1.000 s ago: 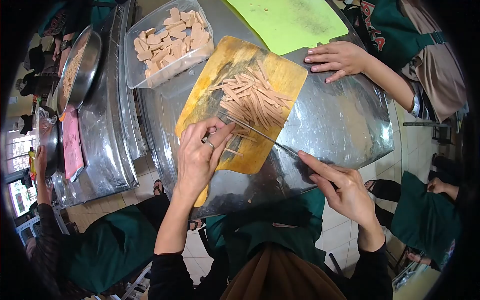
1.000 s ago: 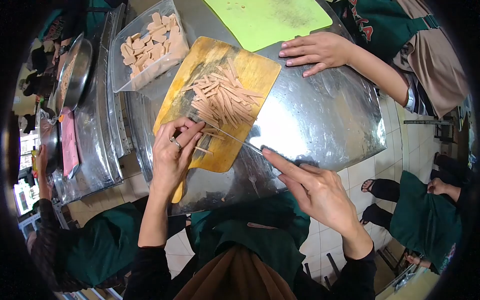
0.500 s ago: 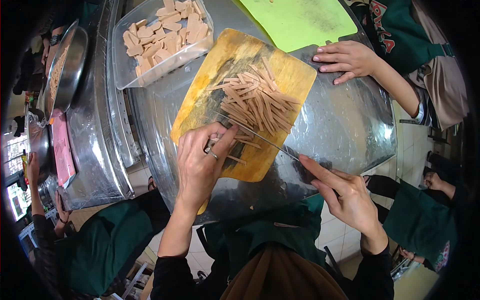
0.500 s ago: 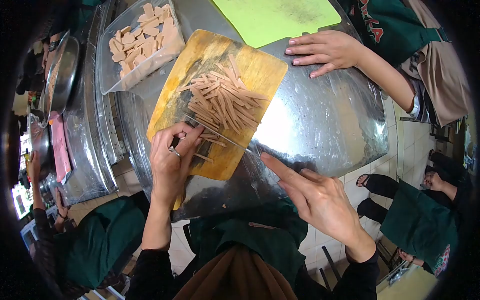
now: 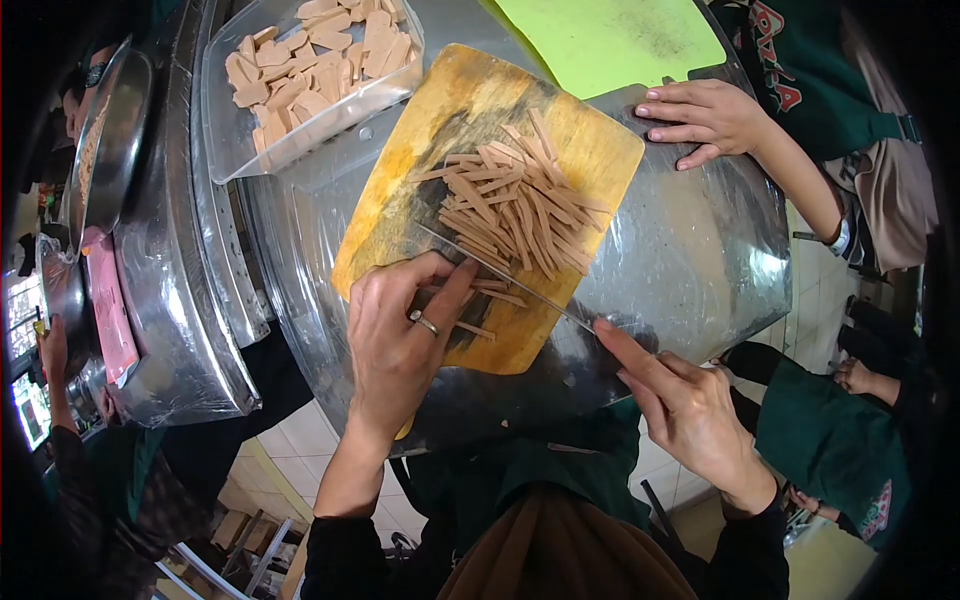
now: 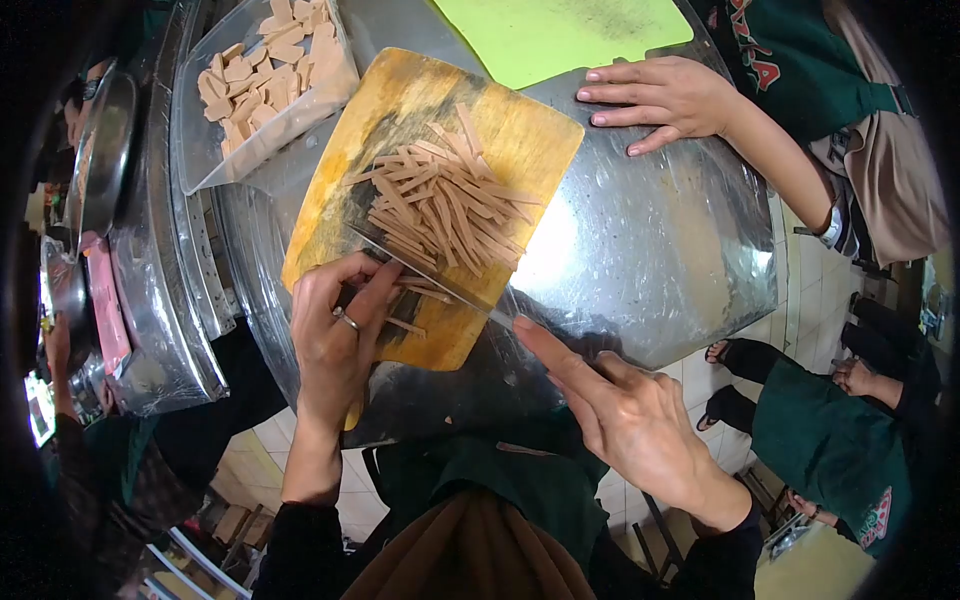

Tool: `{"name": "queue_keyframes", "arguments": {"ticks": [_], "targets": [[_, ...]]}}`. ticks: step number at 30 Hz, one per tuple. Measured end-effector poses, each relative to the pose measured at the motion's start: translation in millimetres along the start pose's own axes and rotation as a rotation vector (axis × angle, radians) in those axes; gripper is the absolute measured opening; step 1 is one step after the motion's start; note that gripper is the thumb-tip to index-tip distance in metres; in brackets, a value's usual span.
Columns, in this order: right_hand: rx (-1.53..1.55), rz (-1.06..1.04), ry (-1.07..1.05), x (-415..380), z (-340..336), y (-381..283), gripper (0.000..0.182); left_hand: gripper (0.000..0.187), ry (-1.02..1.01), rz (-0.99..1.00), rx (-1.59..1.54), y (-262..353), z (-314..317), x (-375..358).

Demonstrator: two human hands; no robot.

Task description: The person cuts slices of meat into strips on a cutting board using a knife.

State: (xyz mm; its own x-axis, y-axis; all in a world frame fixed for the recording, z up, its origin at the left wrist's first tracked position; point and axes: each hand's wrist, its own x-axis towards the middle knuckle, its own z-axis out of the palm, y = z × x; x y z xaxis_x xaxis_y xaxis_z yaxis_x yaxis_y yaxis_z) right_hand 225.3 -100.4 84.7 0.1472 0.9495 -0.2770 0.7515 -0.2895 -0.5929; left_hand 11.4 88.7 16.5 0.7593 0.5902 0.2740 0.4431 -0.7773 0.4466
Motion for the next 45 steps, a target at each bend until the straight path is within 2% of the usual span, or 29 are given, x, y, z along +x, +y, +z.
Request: {"name": "queue_keyframes", "arguments": {"ticks": [7, 10, 14, 17, 20, 21, 25, 28, 31, 34, 38, 39, 42, 45], "targets": [[-0.007, -0.037, -0.037, 46, 3, -8, 0.062, 0.037, -0.008, -0.030, -0.015, 5, -3, 4], [0.090, -0.038, -0.040, 57, 1, -6, 0.060, 0.036, -0.005, -0.047, -0.016, 7, -3, 4], [0.259, -0.117, 0.066, 58, 11, 5, 0.060, 0.034, 0.031, -0.064, -0.086, 4, -2, 5], [0.204, -0.125, 0.073, 51, 8, 3, 0.061, 0.029, 0.140, -0.147, -0.286, 0, 3, -1], [0.142, -0.093, 0.041, 36, -11, 1, 0.061, 0.023, 0.287, -0.211, -0.309, 0, 2, 3], [0.140, -0.084, 0.039, 28, -13, 1, 0.062, 0.015, 0.305, -0.222, -0.320, -2, 3, 1], [0.201, -0.001, -0.055, 9, -14, -15, 0.055, 0.009, 0.426, -0.330, -0.575, -11, 9, -4], [0.111, 0.114, -0.172, 4, -17, -16, 0.054, 0.009, 0.457, -0.328, -0.544, -13, 8, -2], [0.113, 0.170, -0.186, 3, -16, -20, 0.054, 0.008, 0.450, -0.331, -0.521, -9, 5, 0], [0.122, 0.109, -0.050, 2, -10, -12, 0.053, 0.009, 0.293, -0.309, -0.433, -4, -4, 2], [0.230, 0.051, 0.069, -3, -6, -7, 0.053, 0.020, 0.103, -0.197, -0.202, 3, -9, 7], [0.220, 0.005, 0.108, -7, 0, -1, 0.056, 0.027, 0.119, -0.205, -0.209, 6, -6, 9], [0.236, -0.064, 0.177, -14, 0, 1, 0.057, 0.025, 0.040, -0.173, -0.104, 7, -6, 11], [0.254, -0.103, 0.189, -27, 0, 4, 0.055, 0.019, 0.073, -0.156, -0.084, 5, -1, 12]]}}
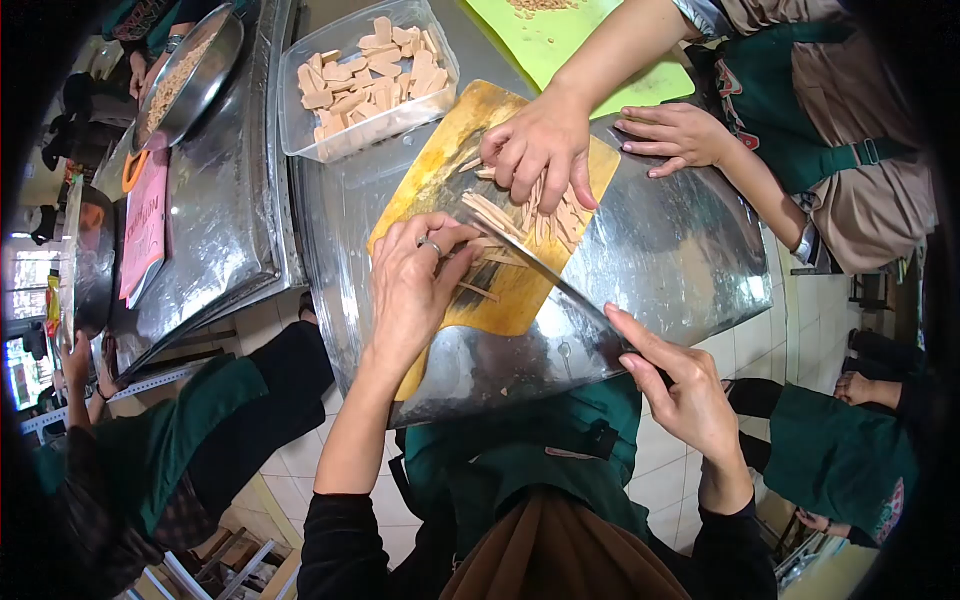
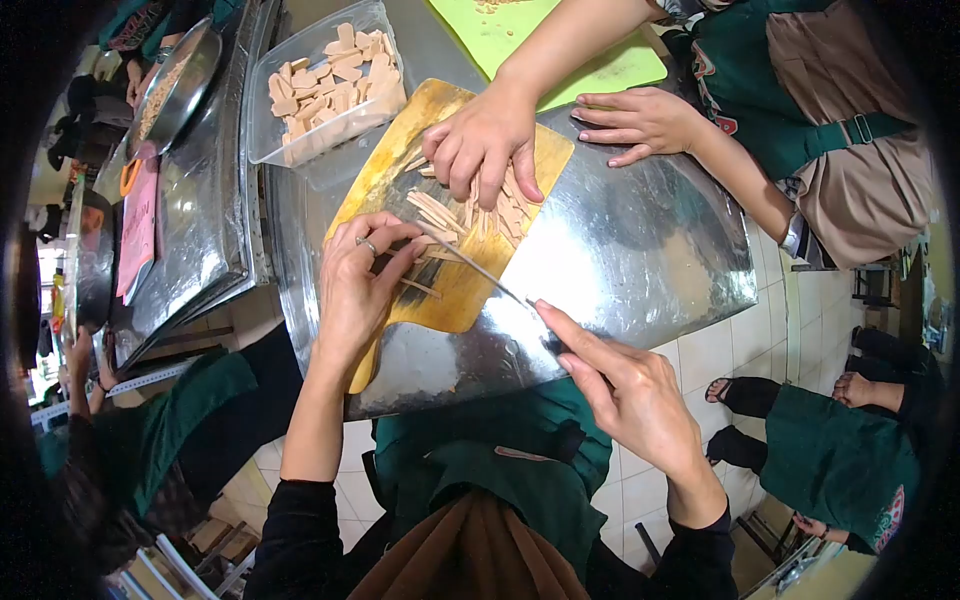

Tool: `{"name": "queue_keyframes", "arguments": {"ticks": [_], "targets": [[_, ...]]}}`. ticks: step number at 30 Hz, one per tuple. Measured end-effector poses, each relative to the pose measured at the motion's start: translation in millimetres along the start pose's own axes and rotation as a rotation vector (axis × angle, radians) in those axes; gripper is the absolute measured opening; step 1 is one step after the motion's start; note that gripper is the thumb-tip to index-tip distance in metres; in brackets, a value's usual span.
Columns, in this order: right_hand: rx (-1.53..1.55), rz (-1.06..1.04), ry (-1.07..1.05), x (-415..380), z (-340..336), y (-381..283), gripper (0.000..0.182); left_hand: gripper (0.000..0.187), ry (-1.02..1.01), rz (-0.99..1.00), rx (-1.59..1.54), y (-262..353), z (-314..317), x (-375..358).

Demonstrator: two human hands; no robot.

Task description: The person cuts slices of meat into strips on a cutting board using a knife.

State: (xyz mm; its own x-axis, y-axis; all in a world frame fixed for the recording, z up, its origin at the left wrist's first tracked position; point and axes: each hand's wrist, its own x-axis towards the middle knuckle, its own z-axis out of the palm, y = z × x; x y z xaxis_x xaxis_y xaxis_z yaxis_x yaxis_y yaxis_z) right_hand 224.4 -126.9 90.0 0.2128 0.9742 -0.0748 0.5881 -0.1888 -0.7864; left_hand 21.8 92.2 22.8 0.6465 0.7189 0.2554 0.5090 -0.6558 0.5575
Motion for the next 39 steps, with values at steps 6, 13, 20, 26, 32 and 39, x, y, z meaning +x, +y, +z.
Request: {"name": "queue_keyframes", "arguments": {"ticks": [6, 13, 20, 26, 32, 39], "targets": [[0.001, 0.079, -0.181, -25, -16, -1, 0.055, 0.014, -0.054, -0.162, -0.123, -3, -4, 9], [-0.077, -0.051, -0.185, -17, 9, 3, 0.059, 0.010, 0.132, -0.359, -0.409, -27, -40, -2], [-0.187, -0.064, -0.117, 20, 19, 4, 0.055, 0.013, 0.196, -0.422, -0.549, -16, -72, -39], [-0.167, -0.006, 0.006, 37, 9, 15, 0.053, 0.012, 0.032, -0.381, -0.509, -5, -60, -48], [-0.074, -0.013, 0.014, 23, 7, 10, 0.052, 0.013, -0.160, -0.099, -0.167, 8, -30, -31], [0.059, 0.148, -0.138, 7, 10, -1, 0.047, 0.015, 0.056, -0.222, -0.205, 13, -21, -43]]}}
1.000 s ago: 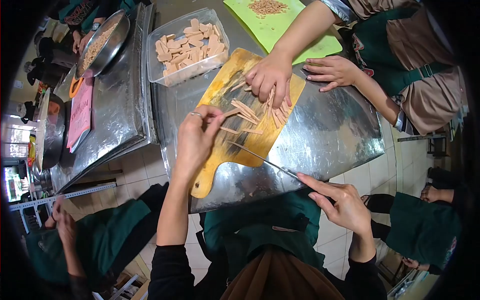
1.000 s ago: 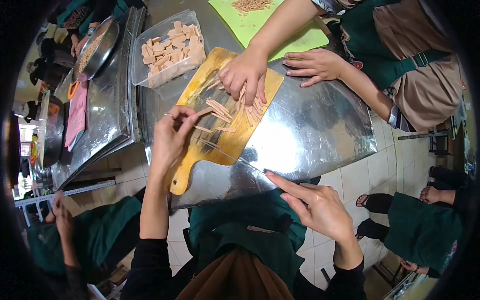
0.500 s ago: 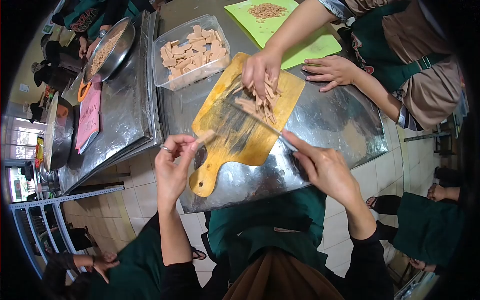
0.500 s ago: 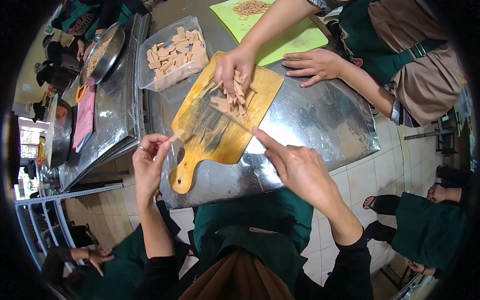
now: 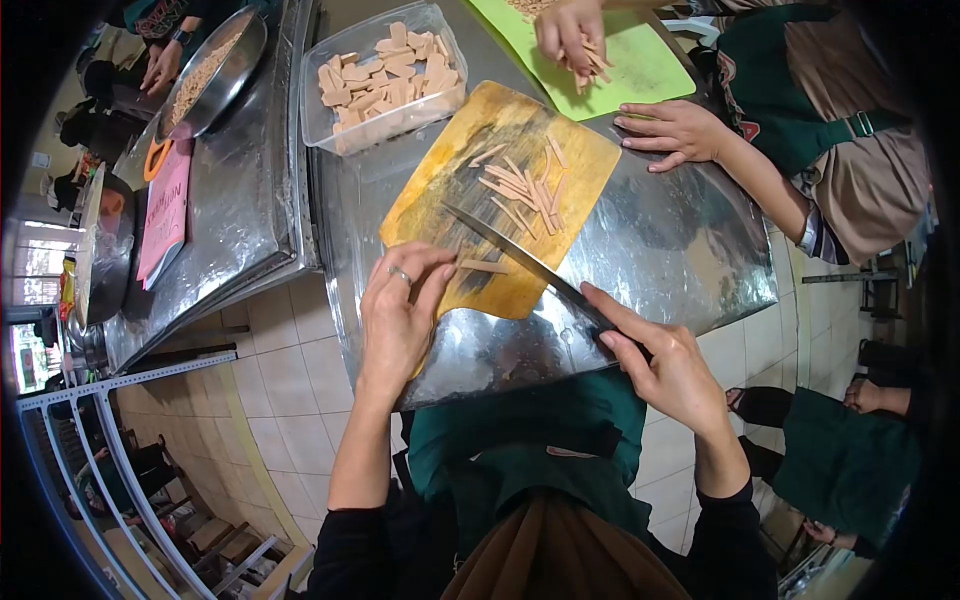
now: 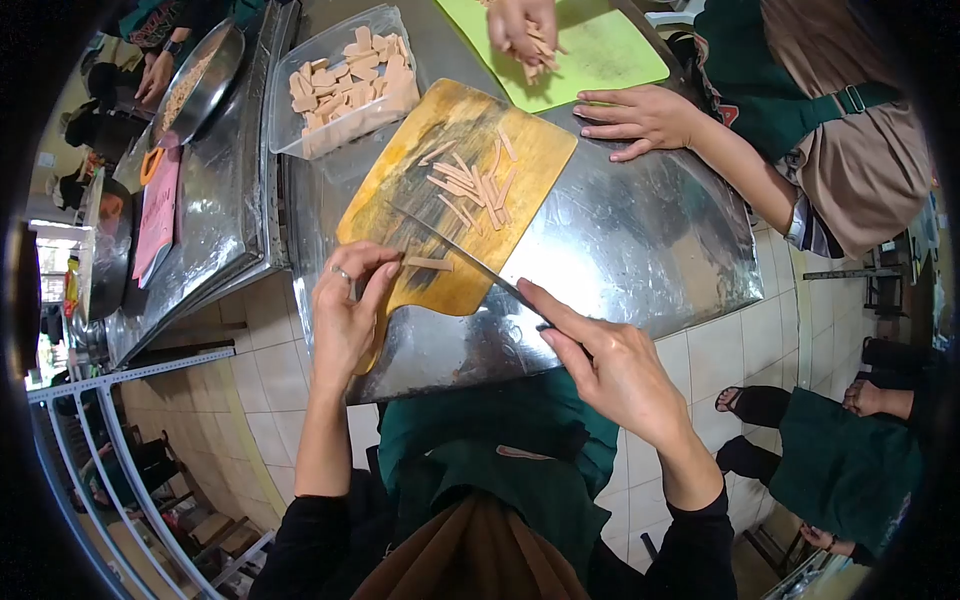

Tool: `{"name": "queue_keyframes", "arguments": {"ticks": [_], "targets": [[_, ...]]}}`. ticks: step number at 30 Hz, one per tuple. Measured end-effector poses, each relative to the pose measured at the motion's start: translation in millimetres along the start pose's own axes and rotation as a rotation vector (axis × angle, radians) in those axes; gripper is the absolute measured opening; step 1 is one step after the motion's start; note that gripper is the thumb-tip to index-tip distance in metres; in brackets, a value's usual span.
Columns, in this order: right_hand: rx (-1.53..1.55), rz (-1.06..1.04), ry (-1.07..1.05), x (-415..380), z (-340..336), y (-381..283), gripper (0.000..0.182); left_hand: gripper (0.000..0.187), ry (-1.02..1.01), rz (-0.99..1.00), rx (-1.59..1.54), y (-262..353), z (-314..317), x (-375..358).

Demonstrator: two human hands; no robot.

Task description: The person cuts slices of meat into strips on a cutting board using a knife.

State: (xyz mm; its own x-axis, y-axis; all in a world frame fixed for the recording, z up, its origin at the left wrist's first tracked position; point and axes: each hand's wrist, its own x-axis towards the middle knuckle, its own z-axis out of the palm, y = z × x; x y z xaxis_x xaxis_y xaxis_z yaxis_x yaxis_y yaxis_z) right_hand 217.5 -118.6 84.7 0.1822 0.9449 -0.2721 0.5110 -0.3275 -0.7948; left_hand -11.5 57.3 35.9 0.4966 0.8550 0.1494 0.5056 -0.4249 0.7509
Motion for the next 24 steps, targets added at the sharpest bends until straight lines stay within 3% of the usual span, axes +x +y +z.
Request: {"name": "queue_keyframes", "arguments": {"ticks": [12, 15, 19, 22, 24], "targets": [[0.034, 0.108, -0.081, -8, 5, -9, 0.047, 0.040, 0.104, 0.225, 0.268, -9, 21, -40], [-0.054, -0.001, -0.045, -10, 6, -1, 0.046, 0.037, 0.084, 0.225, 0.283, -5, 19, -40], [-0.061, 0.008, -0.079, -6, 2, -4, 0.046, 0.034, 0.057, 0.258, 0.343, -2, 20, -39], [-0.076, -0.041, -0.052, -2, 0, 2, 0.049, 0.052, 0.017, 0.255, 0.375, -4, 22, -36], [-0.071, -0.102, -0.006, 1, 4, 11, 0.053, 0.051, 0.002, 0.239, 0.376, -3, 21, -36]]}}
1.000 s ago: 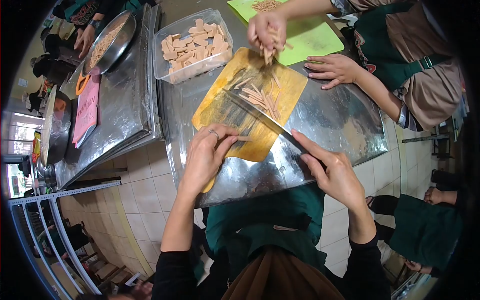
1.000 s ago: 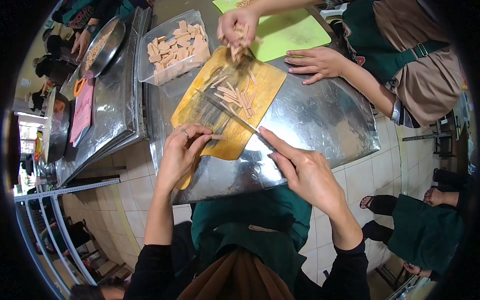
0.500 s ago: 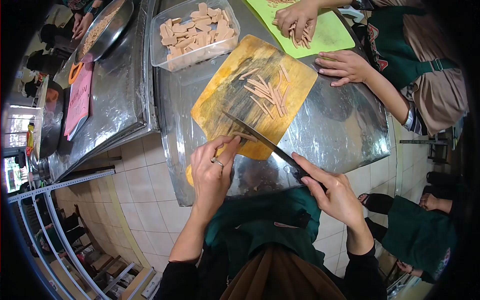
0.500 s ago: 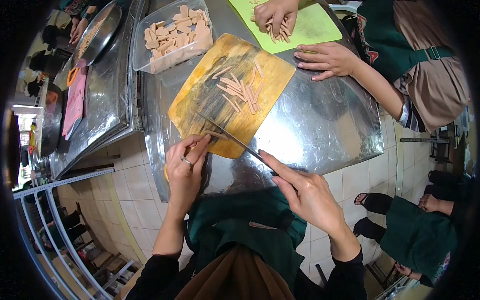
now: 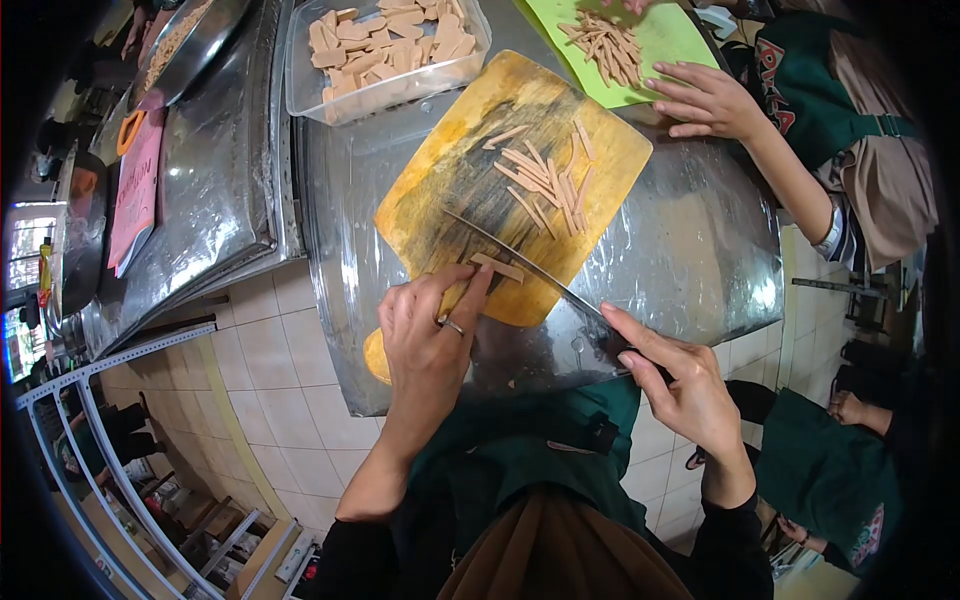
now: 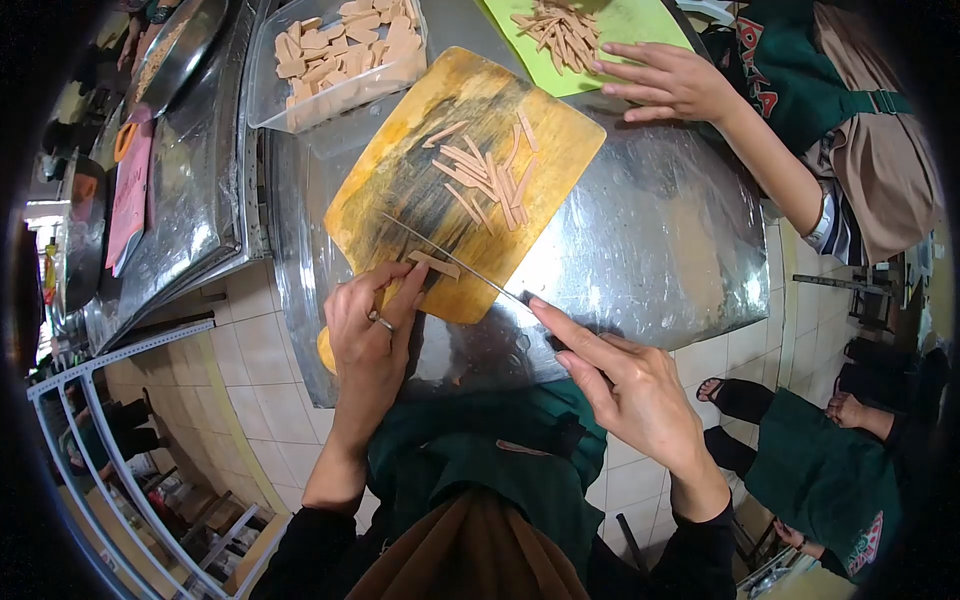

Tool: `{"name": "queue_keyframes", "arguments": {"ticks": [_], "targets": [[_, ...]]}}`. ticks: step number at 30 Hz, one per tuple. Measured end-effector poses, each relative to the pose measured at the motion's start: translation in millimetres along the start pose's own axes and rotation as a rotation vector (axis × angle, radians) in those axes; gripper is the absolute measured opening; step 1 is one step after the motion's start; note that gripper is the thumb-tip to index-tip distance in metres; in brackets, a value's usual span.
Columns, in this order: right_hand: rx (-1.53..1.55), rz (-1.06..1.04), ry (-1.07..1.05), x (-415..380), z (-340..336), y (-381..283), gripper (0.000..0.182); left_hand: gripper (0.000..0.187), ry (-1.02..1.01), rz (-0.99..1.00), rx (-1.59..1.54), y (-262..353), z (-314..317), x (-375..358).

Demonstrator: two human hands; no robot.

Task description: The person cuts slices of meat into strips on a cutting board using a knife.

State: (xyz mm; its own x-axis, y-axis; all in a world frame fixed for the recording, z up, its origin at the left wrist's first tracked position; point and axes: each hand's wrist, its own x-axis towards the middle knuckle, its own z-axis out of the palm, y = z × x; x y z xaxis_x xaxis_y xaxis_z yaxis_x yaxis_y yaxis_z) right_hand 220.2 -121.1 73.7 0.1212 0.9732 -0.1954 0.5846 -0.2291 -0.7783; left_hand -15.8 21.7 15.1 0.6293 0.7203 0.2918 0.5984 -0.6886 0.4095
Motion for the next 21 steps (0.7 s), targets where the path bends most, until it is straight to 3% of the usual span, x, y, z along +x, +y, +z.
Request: {"name": "queue_keyframes", "arguments": {"ticks": [5, 10, 21], "targets": [[0.022, -0.042, 0.034, 2, 3, 2, 0.055, 0.049, 0.043, -0.009, -0.077, -4, 2, -3], [-0.025, 0.089, -0.104, 6, -9, -12, 0.043, 0.049, 0.035, 0.012, -0.034, -2, 1, -2], [-0.207, -0.030, -0.127, 13, -17, -6, 0.052, 0.055, 0.013, 0.009, 0.031, -1, 4, -3]]}}
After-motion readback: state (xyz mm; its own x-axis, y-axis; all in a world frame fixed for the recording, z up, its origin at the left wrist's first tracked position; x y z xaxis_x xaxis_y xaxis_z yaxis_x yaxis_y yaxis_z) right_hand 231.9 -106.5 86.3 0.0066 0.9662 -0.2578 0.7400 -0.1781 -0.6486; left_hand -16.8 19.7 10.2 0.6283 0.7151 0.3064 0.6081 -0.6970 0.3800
